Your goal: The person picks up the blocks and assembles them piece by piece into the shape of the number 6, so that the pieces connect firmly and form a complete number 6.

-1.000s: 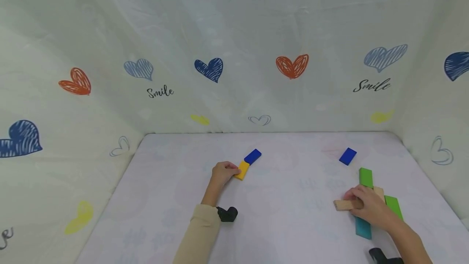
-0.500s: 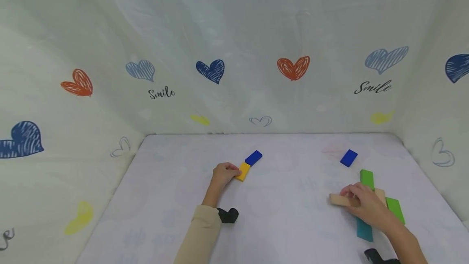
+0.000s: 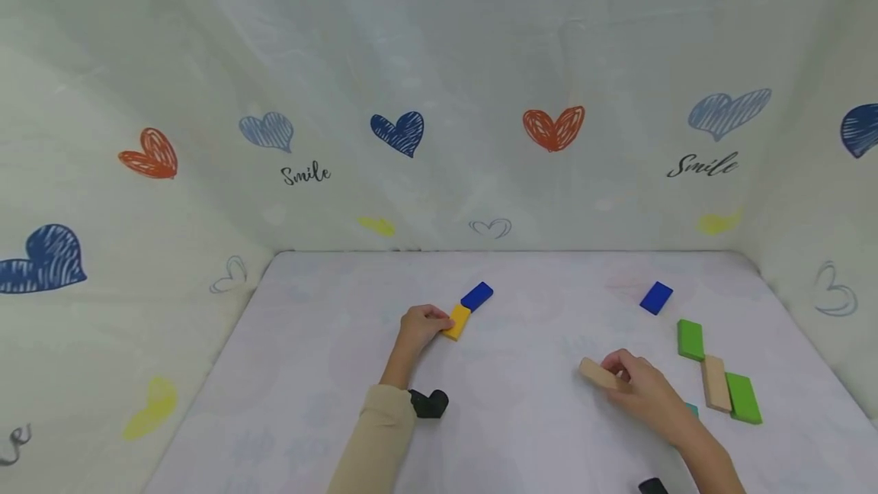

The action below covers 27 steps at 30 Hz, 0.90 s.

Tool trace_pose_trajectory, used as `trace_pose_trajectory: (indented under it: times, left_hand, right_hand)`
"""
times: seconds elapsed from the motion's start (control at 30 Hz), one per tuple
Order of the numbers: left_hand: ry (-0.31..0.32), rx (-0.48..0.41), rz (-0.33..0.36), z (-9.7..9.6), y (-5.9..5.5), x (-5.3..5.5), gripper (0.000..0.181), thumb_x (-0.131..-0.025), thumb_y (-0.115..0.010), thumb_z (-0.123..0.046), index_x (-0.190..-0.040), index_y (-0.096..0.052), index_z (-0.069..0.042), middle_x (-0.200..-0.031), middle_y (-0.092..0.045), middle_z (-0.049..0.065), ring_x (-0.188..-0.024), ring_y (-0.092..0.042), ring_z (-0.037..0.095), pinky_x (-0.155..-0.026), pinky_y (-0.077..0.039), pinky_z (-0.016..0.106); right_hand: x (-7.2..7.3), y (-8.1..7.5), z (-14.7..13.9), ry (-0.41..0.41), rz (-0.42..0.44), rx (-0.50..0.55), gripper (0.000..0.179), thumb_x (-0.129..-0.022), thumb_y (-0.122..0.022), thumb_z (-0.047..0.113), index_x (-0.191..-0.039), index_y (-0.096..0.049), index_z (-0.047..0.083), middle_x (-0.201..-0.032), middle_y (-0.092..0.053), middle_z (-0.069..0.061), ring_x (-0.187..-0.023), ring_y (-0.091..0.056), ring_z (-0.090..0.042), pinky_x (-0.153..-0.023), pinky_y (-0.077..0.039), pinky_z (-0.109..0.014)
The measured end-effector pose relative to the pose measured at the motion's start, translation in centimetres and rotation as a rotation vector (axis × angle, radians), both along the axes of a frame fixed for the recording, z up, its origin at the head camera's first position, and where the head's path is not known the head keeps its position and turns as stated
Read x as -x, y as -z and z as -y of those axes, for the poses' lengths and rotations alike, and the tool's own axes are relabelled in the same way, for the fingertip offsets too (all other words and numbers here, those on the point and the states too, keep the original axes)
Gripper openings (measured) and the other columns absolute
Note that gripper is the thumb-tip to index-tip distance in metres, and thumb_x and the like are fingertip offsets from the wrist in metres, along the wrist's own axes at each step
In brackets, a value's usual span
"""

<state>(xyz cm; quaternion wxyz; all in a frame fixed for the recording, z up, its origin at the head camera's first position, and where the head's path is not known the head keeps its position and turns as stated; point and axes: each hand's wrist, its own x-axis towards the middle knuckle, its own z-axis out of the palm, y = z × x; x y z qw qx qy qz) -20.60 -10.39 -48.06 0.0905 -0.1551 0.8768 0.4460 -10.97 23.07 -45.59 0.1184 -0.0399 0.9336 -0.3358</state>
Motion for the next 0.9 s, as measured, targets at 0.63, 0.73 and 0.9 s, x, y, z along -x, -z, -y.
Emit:
trace_pose_trajectory:
  times: [0.63, 0.73, 0.9]
  left_hand:
    - [-0.002, -0.015, 0.035, 0.0, 0.1, 0.1, 0.021, -0.076, -0.075, -0.023, -0.088, -0.068, -0.006, -0.083, -0.064, 0.006, -0.075, -0.055, 0.017, -0.070, -0.044, 0.028]
    - [0.000, -0.012, 0.034, 0.0, 0.1, 0.1, 0.021, -0.077, -0.075, -0.023, -0.088, -0.068, -0.006, -0.083, -0.064, 0.006, -0.076, -0.055, 0.017, -0.071, -0.044, 0.029]
    - [-0.013, -0.017, 0.044, -0.1, -0.1, 0.1, 0.021, -0.077, -0.074, -0.023, -0.087, -0.068, -0.007, -0.084, -0.064, 0.006, -0.077, -0.054, 0.017, -0.072, -0.045, 0.029]
  right_hand:
    - [0.0, 1.1, 7.9, 0.125, -0.043, 0.143, 0.046, -0.074, -0.076, 0.014, -0.114, -0.057, 0.000, -0.089, -0.060, -0.002, -0.069, -0.048, -0.010, -0.055, -0.040, -0.021]
    - [0.0, 1.3, 9.0, 0.130, -0.050, 0.165, 0.048, -0.072, -0.078, 0.015, -0.112, -0.058, -0.001, -0.087, -0.059, -0.002, -0.069, -0.049, -0.010, -0.055, -0.040, -0.020]
    - [0.2, 1.5, 10.7, 0.133, -0.023, 0.192, 0.049, -0.072, -0.078, 0.016, -0.112, -0.057, -0.003, -0.087, -0.059, -0.003, -0.072, -0.051, -0.011, -0.058, -0.042, -0.022]
